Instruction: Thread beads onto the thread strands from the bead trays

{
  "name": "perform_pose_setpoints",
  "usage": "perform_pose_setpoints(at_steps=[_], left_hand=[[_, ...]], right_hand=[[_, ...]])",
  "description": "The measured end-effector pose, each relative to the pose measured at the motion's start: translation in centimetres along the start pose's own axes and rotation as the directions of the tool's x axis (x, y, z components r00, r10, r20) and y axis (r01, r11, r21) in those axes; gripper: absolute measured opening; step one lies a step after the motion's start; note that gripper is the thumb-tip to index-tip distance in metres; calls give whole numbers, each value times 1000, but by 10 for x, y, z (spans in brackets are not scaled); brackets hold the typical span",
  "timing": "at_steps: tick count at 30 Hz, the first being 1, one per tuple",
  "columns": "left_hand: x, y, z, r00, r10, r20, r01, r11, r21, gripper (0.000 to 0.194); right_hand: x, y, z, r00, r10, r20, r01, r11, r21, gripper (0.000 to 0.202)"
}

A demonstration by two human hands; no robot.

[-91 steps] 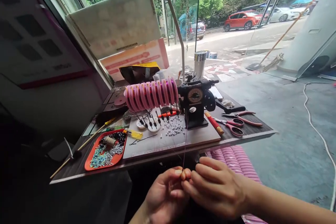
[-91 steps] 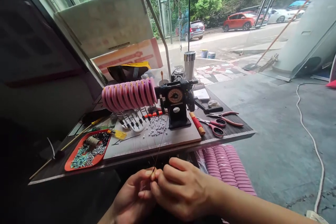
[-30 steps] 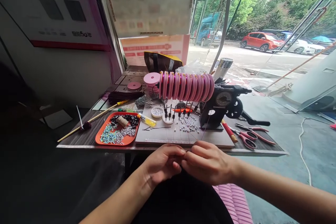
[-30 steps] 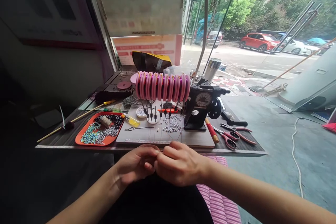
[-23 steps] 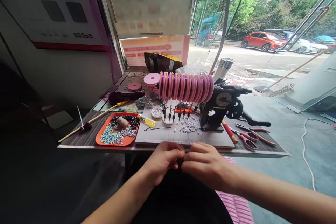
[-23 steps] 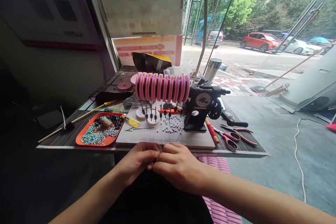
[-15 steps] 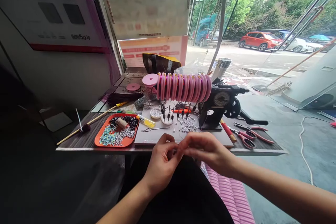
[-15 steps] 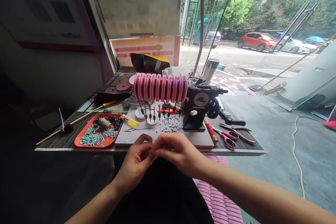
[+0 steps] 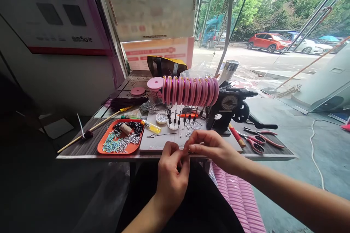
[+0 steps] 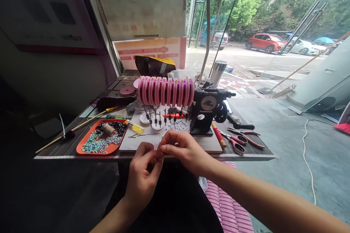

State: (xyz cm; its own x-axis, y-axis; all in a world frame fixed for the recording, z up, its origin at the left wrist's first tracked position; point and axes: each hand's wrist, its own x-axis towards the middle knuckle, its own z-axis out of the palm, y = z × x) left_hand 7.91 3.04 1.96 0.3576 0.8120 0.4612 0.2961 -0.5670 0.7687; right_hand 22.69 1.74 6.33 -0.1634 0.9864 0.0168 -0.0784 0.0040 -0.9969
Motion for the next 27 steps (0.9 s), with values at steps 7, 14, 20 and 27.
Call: perform_pose_setpoints(at_steps=[7,14,20,27], left_hand=[[0,-13,-1,874,484,48,-468,810,353,21],[21,-4,-18,855,-281,437,462,794,-395,8],[29,-7,-16,466,-435,771,885,238,-400,4],[27,-3,-16,554,-449,701,832,316,-456,4]], right_hand=[[11,-7,-2,993,106,-42,-108,993,-53,26],[-8,-5,-6,929,-310,200,369,777,-509,12],[-20,11,-7,604,-369,706,715,-138,-685,21],[-20,10,1,647,-431,629,705,25,-709,29]])
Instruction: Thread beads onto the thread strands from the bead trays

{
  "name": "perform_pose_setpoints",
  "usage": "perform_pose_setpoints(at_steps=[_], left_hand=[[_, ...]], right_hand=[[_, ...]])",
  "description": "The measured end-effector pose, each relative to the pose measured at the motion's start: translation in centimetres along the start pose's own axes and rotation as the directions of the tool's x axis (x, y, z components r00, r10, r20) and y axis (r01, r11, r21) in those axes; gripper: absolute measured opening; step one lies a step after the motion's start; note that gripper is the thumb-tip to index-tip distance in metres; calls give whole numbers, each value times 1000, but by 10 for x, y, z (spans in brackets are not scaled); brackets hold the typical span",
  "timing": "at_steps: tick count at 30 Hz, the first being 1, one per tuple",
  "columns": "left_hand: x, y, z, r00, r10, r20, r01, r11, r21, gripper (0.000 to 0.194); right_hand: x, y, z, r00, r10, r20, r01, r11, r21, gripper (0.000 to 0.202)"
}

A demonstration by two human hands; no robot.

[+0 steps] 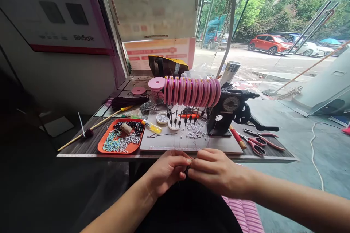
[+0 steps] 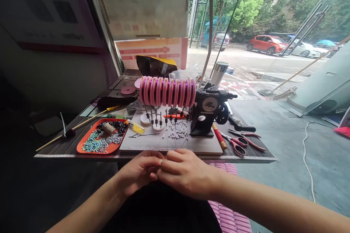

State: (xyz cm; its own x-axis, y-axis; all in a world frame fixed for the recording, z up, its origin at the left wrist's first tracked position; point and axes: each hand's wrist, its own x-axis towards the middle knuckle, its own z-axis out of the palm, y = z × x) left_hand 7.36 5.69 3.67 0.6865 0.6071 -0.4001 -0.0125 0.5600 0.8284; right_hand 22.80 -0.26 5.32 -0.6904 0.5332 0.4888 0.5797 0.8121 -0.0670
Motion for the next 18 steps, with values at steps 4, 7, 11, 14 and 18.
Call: perform_pose_setpoints(at_steps=[4,7,11,14,18], left_hand=[[-6,-3,2,957,288,-40,-269,930,250,8],[-8,-15,2,678,735,10,-519,469,715,10],[-5,-31,1,224,913,340,-446,-214,869,18],[-4,-28,-1,165,833,529,-439,-418,795,20],[-6,-11,-1,513,800,312,-676,153,721,17]], right_hand=[[6,-1,-5,915,400,45,-367,782,504,18],[13,3,-7,755,633,170,-472,345,811,18],[22,13,-7,659,690,299,-421,9,907,26],[24,18,-8,653,677,340,-450,-16,893,27],[15,15,-12,720,656,225,-462,212,861,18]])
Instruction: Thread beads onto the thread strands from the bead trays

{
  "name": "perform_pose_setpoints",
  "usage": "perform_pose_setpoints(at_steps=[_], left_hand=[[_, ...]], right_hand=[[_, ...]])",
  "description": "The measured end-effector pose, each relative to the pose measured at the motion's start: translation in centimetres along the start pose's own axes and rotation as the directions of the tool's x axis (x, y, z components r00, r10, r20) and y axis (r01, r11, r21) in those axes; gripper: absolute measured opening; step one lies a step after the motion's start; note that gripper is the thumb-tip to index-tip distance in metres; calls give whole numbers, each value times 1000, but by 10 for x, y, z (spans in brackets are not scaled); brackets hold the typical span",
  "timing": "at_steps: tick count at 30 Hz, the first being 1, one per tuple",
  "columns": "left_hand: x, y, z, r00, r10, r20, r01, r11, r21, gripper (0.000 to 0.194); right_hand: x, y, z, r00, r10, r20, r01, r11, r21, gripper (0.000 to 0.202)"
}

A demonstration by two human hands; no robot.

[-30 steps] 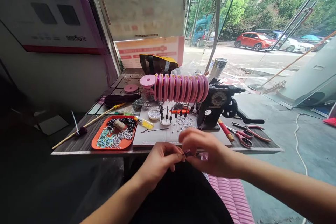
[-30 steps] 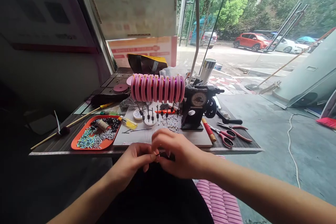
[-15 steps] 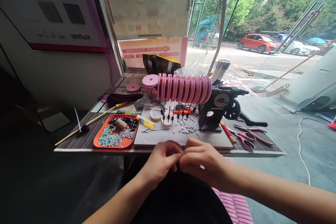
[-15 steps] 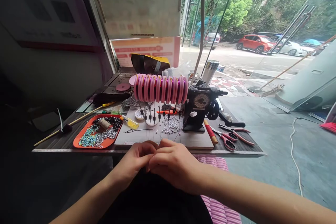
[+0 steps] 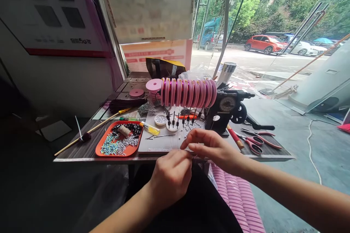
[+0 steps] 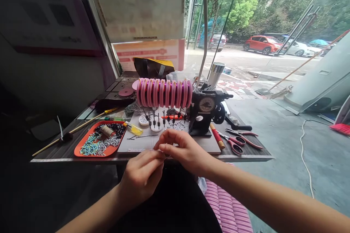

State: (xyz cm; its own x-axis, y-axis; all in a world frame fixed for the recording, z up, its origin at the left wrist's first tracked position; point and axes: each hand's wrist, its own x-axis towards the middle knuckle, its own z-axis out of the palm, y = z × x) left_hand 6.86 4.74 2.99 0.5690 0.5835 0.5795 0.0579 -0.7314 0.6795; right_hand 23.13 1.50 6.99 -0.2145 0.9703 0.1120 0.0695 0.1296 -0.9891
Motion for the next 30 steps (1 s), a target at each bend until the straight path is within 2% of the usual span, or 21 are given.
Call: perform_pose_setpoints(at_steps=[1,2,3,4,5,6,7,9,12,15,21,24,26,28,29,30], left_hand=[[3,1,-3,962,-266,67,274,930,-246,14],[7,1,-5,846,-496,196,527,722,-448,11],[9,0,-6,689,-635,349,695,443,-567,8],[11,-1,-7,568,-679,466,767,231,-599,6],[12,-3,-7,482,-684,548,795,79,-601,5],[13,-4,-6,438,-680,588,804,2,-595,4],[13,-6,-5,417,-679,605,805,-33,-592,3],[13,-7,-3,374,-679,631,792,-121,-599,5],[13,-5,-2,354,-680,643,760,-192,-621,6],[13,-2,-3,366,-685,631,729,-211,-651,7],[10,-1,-4,370,-687,626,722,-212,-659,6],[9,-2,-3,384,-695,608,740,-162,-653,4],[9,-2,-3,422,-706,568,748,-83,-659,4],[9,-1,-4,481,-713,509,742,23,-670,7],[9,1,-4,540,-710,452,735,135,-665,8],[8,2,-4,615,-692,379,716,288,-636,9]], right_hand=[[-4,0,-1,995,-96,8,96,987,-126,16],[-8,1,-1,975,-214,52,220,934,-282,15],[-12,2,-1,934,-326,144,356,821,-447,14],[-14,3,-1,875,-403,269,481,653,-585,11],[-17,6,0,809,-436,395,578,463,-672,9],[-18,9,1,750,-440,494,639,290,-712,13],[-18,12,2,707,-436,556,668,156,-728,17],[-18,18,4,657,-453,602,680,12,-733,21],[-17,21,8,625,-486,610,678,-50,-734,24],[-16,17,10,646,-452,615,672,-46,-739,21],[-16,16,12,661,-453,598,669,-2,-743,27],[-16,18,11,668,-459,586,668,22,-744,30],[-16,17,11,671,-441,597,685,58,-726,29],[-15,14,11,710,-425,561,678,199,-708,27],[-15,12,11,747,-419,517,653,312,-690,26],[-14,10,10,791,-405,457,608,442,-660,25]])
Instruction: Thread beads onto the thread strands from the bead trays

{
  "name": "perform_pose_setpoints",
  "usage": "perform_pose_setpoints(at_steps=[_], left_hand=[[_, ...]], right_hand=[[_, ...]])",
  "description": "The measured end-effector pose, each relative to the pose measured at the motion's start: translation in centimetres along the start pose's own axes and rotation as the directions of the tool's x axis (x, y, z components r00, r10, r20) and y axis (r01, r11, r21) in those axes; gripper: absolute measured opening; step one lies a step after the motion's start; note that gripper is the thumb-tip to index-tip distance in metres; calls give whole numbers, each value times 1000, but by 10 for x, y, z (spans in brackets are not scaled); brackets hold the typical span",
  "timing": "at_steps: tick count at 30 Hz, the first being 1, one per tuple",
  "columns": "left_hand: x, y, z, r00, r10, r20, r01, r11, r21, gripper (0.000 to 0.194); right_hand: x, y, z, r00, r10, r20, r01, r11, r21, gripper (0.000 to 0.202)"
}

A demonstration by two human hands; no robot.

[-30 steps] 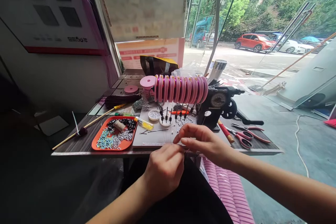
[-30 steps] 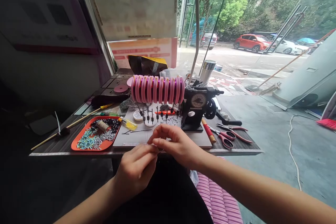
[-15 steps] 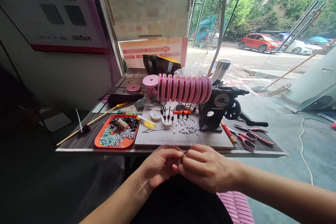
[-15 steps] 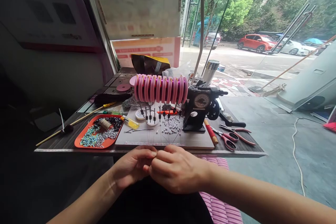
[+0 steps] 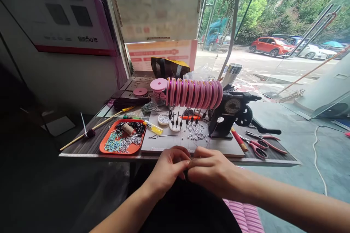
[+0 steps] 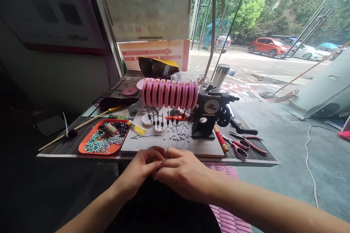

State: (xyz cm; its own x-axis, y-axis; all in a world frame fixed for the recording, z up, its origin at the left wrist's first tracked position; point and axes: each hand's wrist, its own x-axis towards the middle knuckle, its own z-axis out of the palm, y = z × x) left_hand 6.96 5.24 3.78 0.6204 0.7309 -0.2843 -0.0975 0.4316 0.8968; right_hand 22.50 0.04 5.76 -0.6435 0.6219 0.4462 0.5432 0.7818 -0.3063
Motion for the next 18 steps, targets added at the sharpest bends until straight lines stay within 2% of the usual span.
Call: perform_pose_setpoints(at_steps=[1,2,3,4,6,8,9,10,12,14,15,16,17,18], left_hand=[[-2,-1,1,992,123,-3,-121,982,143,9],[-4,-3,1,967,253,3,-242,923,299,8],[-6,-6,2,925,379,11,-344,827,445,8],[-8,-11,2,870,494,17,-416,713,564,10],[-11,-21,2,738,674,27,-489,507,710,16],[-12,-31,0,611,786,91,-529,320,786,23],[-12,-34,-2,579,804,137,-543,255,800,25],[-11,-35,-4,575,797,182,-554,216,804,27],[-10,-32,-6,627,741,240,-572,229,788,26],[-9,-23,-7,712,663,231,-577,364,731,23],[-8,-18,-7,766,614,191,-558,487,672,20],[-7,-13,-6,838,532,121,-497,655,568,16],[-6,-8,-4,911,410,51,-392,818,421,13],[-4,-4,-3,969,249,4,-242,938,246,10]], right_hand=[[2,0,-2,995,97,-26,-93,988,122,23],[3,0,-3,978,205,-47,-188,953,237,21],[5,1,-4,948,314,-57,-276,895,350,20],[8,2,-5,906,420,-53,-350,814,465,19],[13,5,-6,816,579,-1,-423,598,681,24],[19,9,-6,766,637,81,-421,404,812,31],[22,11,-6,753,649,113,-422,343,839,32],[24,13,-6,743,656,135,-429,312,848,34],[26,15,-7,736,657,162,-451,297,842,35],[24,15,-10,751,640,165,-454,318,833,33],[21,14,-11,767,626,141,-446,363,818,29],[18,13,-13,792,603,100,-435,441,785,24],[14,11,-14,831,555,44,-410,556,723,17],[10,9,-15,883,469,-18,-359,699,618,11]])
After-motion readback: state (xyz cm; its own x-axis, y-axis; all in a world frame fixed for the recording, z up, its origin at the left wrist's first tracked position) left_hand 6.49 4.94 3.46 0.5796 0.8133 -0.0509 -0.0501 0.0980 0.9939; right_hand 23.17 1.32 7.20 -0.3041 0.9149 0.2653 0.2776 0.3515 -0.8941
